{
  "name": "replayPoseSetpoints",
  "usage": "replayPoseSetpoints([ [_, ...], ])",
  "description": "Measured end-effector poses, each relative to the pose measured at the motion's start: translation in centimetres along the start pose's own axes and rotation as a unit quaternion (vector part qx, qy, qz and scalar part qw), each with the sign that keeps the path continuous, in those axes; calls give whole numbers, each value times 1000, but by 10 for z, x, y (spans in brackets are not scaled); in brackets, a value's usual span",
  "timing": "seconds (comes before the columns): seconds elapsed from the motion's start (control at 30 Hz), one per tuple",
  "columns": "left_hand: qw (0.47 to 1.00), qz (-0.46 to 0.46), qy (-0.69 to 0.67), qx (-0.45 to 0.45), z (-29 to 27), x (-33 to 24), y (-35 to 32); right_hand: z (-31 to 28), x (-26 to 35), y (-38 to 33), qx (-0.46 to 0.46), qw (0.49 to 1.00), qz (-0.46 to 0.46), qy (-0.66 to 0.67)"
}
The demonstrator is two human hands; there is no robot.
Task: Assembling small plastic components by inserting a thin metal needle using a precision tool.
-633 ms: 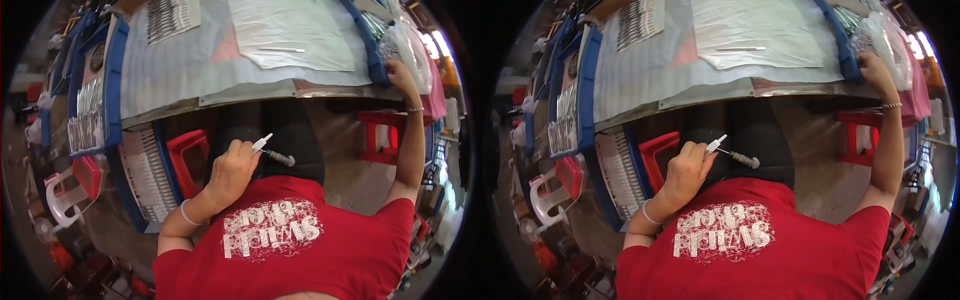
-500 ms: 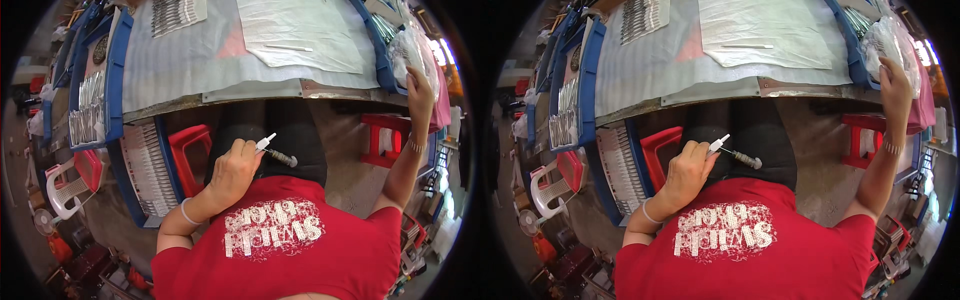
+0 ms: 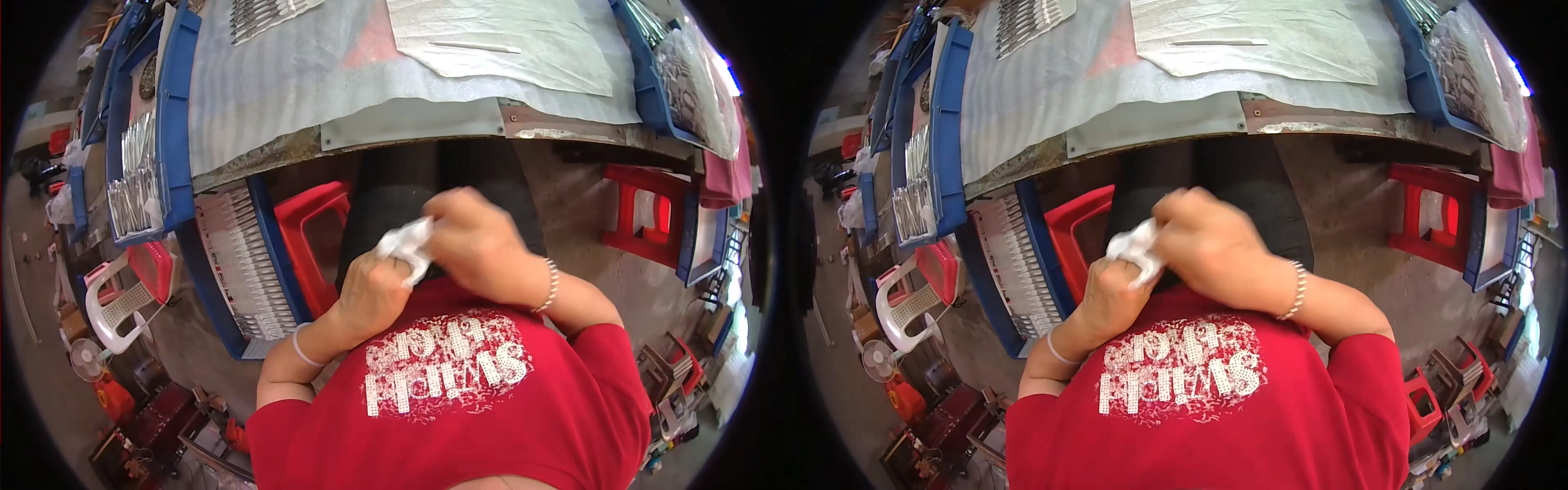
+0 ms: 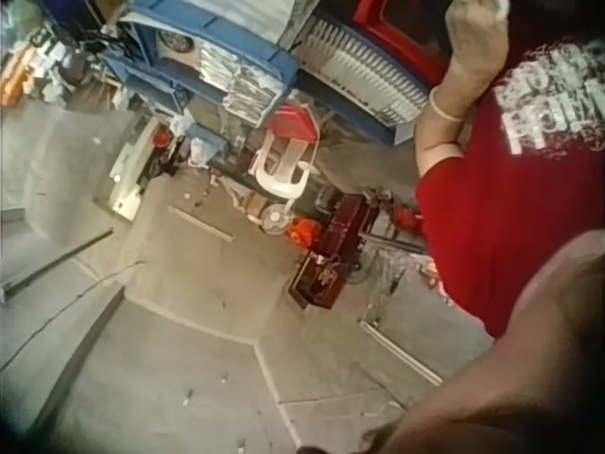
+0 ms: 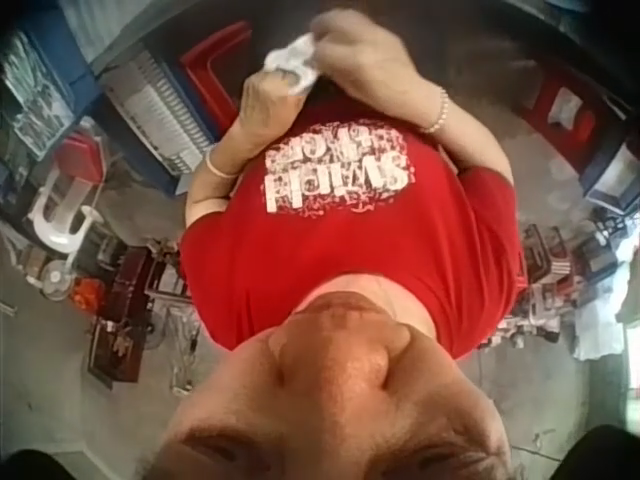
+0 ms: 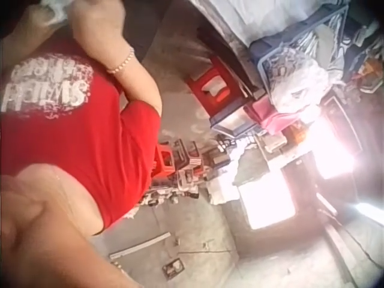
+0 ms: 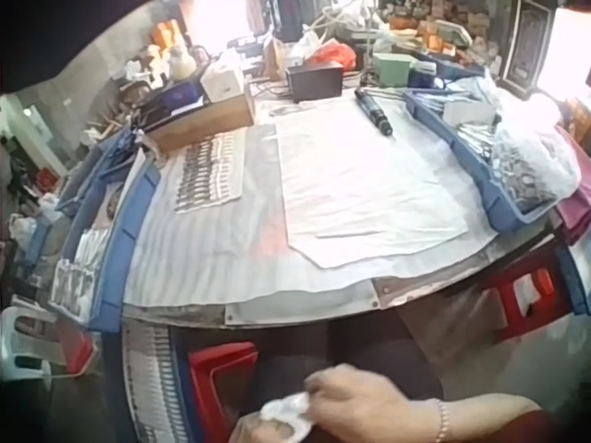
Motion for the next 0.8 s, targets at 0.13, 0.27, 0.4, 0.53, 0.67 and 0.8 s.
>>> replayPoseSetpoints([
  [0.13,1000,3,-17,13,-6,-1,10,-7,-52,-14,88,987,91,-99],
  [0.27,988,1,-150,44,-8,8,10,-5,-2,4,41,999,7,27],
  [0.4,979,-60,-172,89,7,16,10,-17,-41,-3,32,989,123,-74],
  [0.53,991,14,-133,26,8,11,-1,-7,-5,-2,62,998,11,31],
  [0.67,995,71,62,-11,-3,11,15,-14,-47,-6,-8,984,179,6],
  [0.8,996,46,-74,27,-10,18,25,0,-18,1,44,998,15,44],
])
Point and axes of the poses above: each hand's wrist, its own y-axis towards the middle knuckle, its own z-axis out of the palm, x = y × z, the point moved 1 cm from there along y, towards the middle knuckle, and after that the axes turned 9 degrees about -z, right-handed, at the moved point
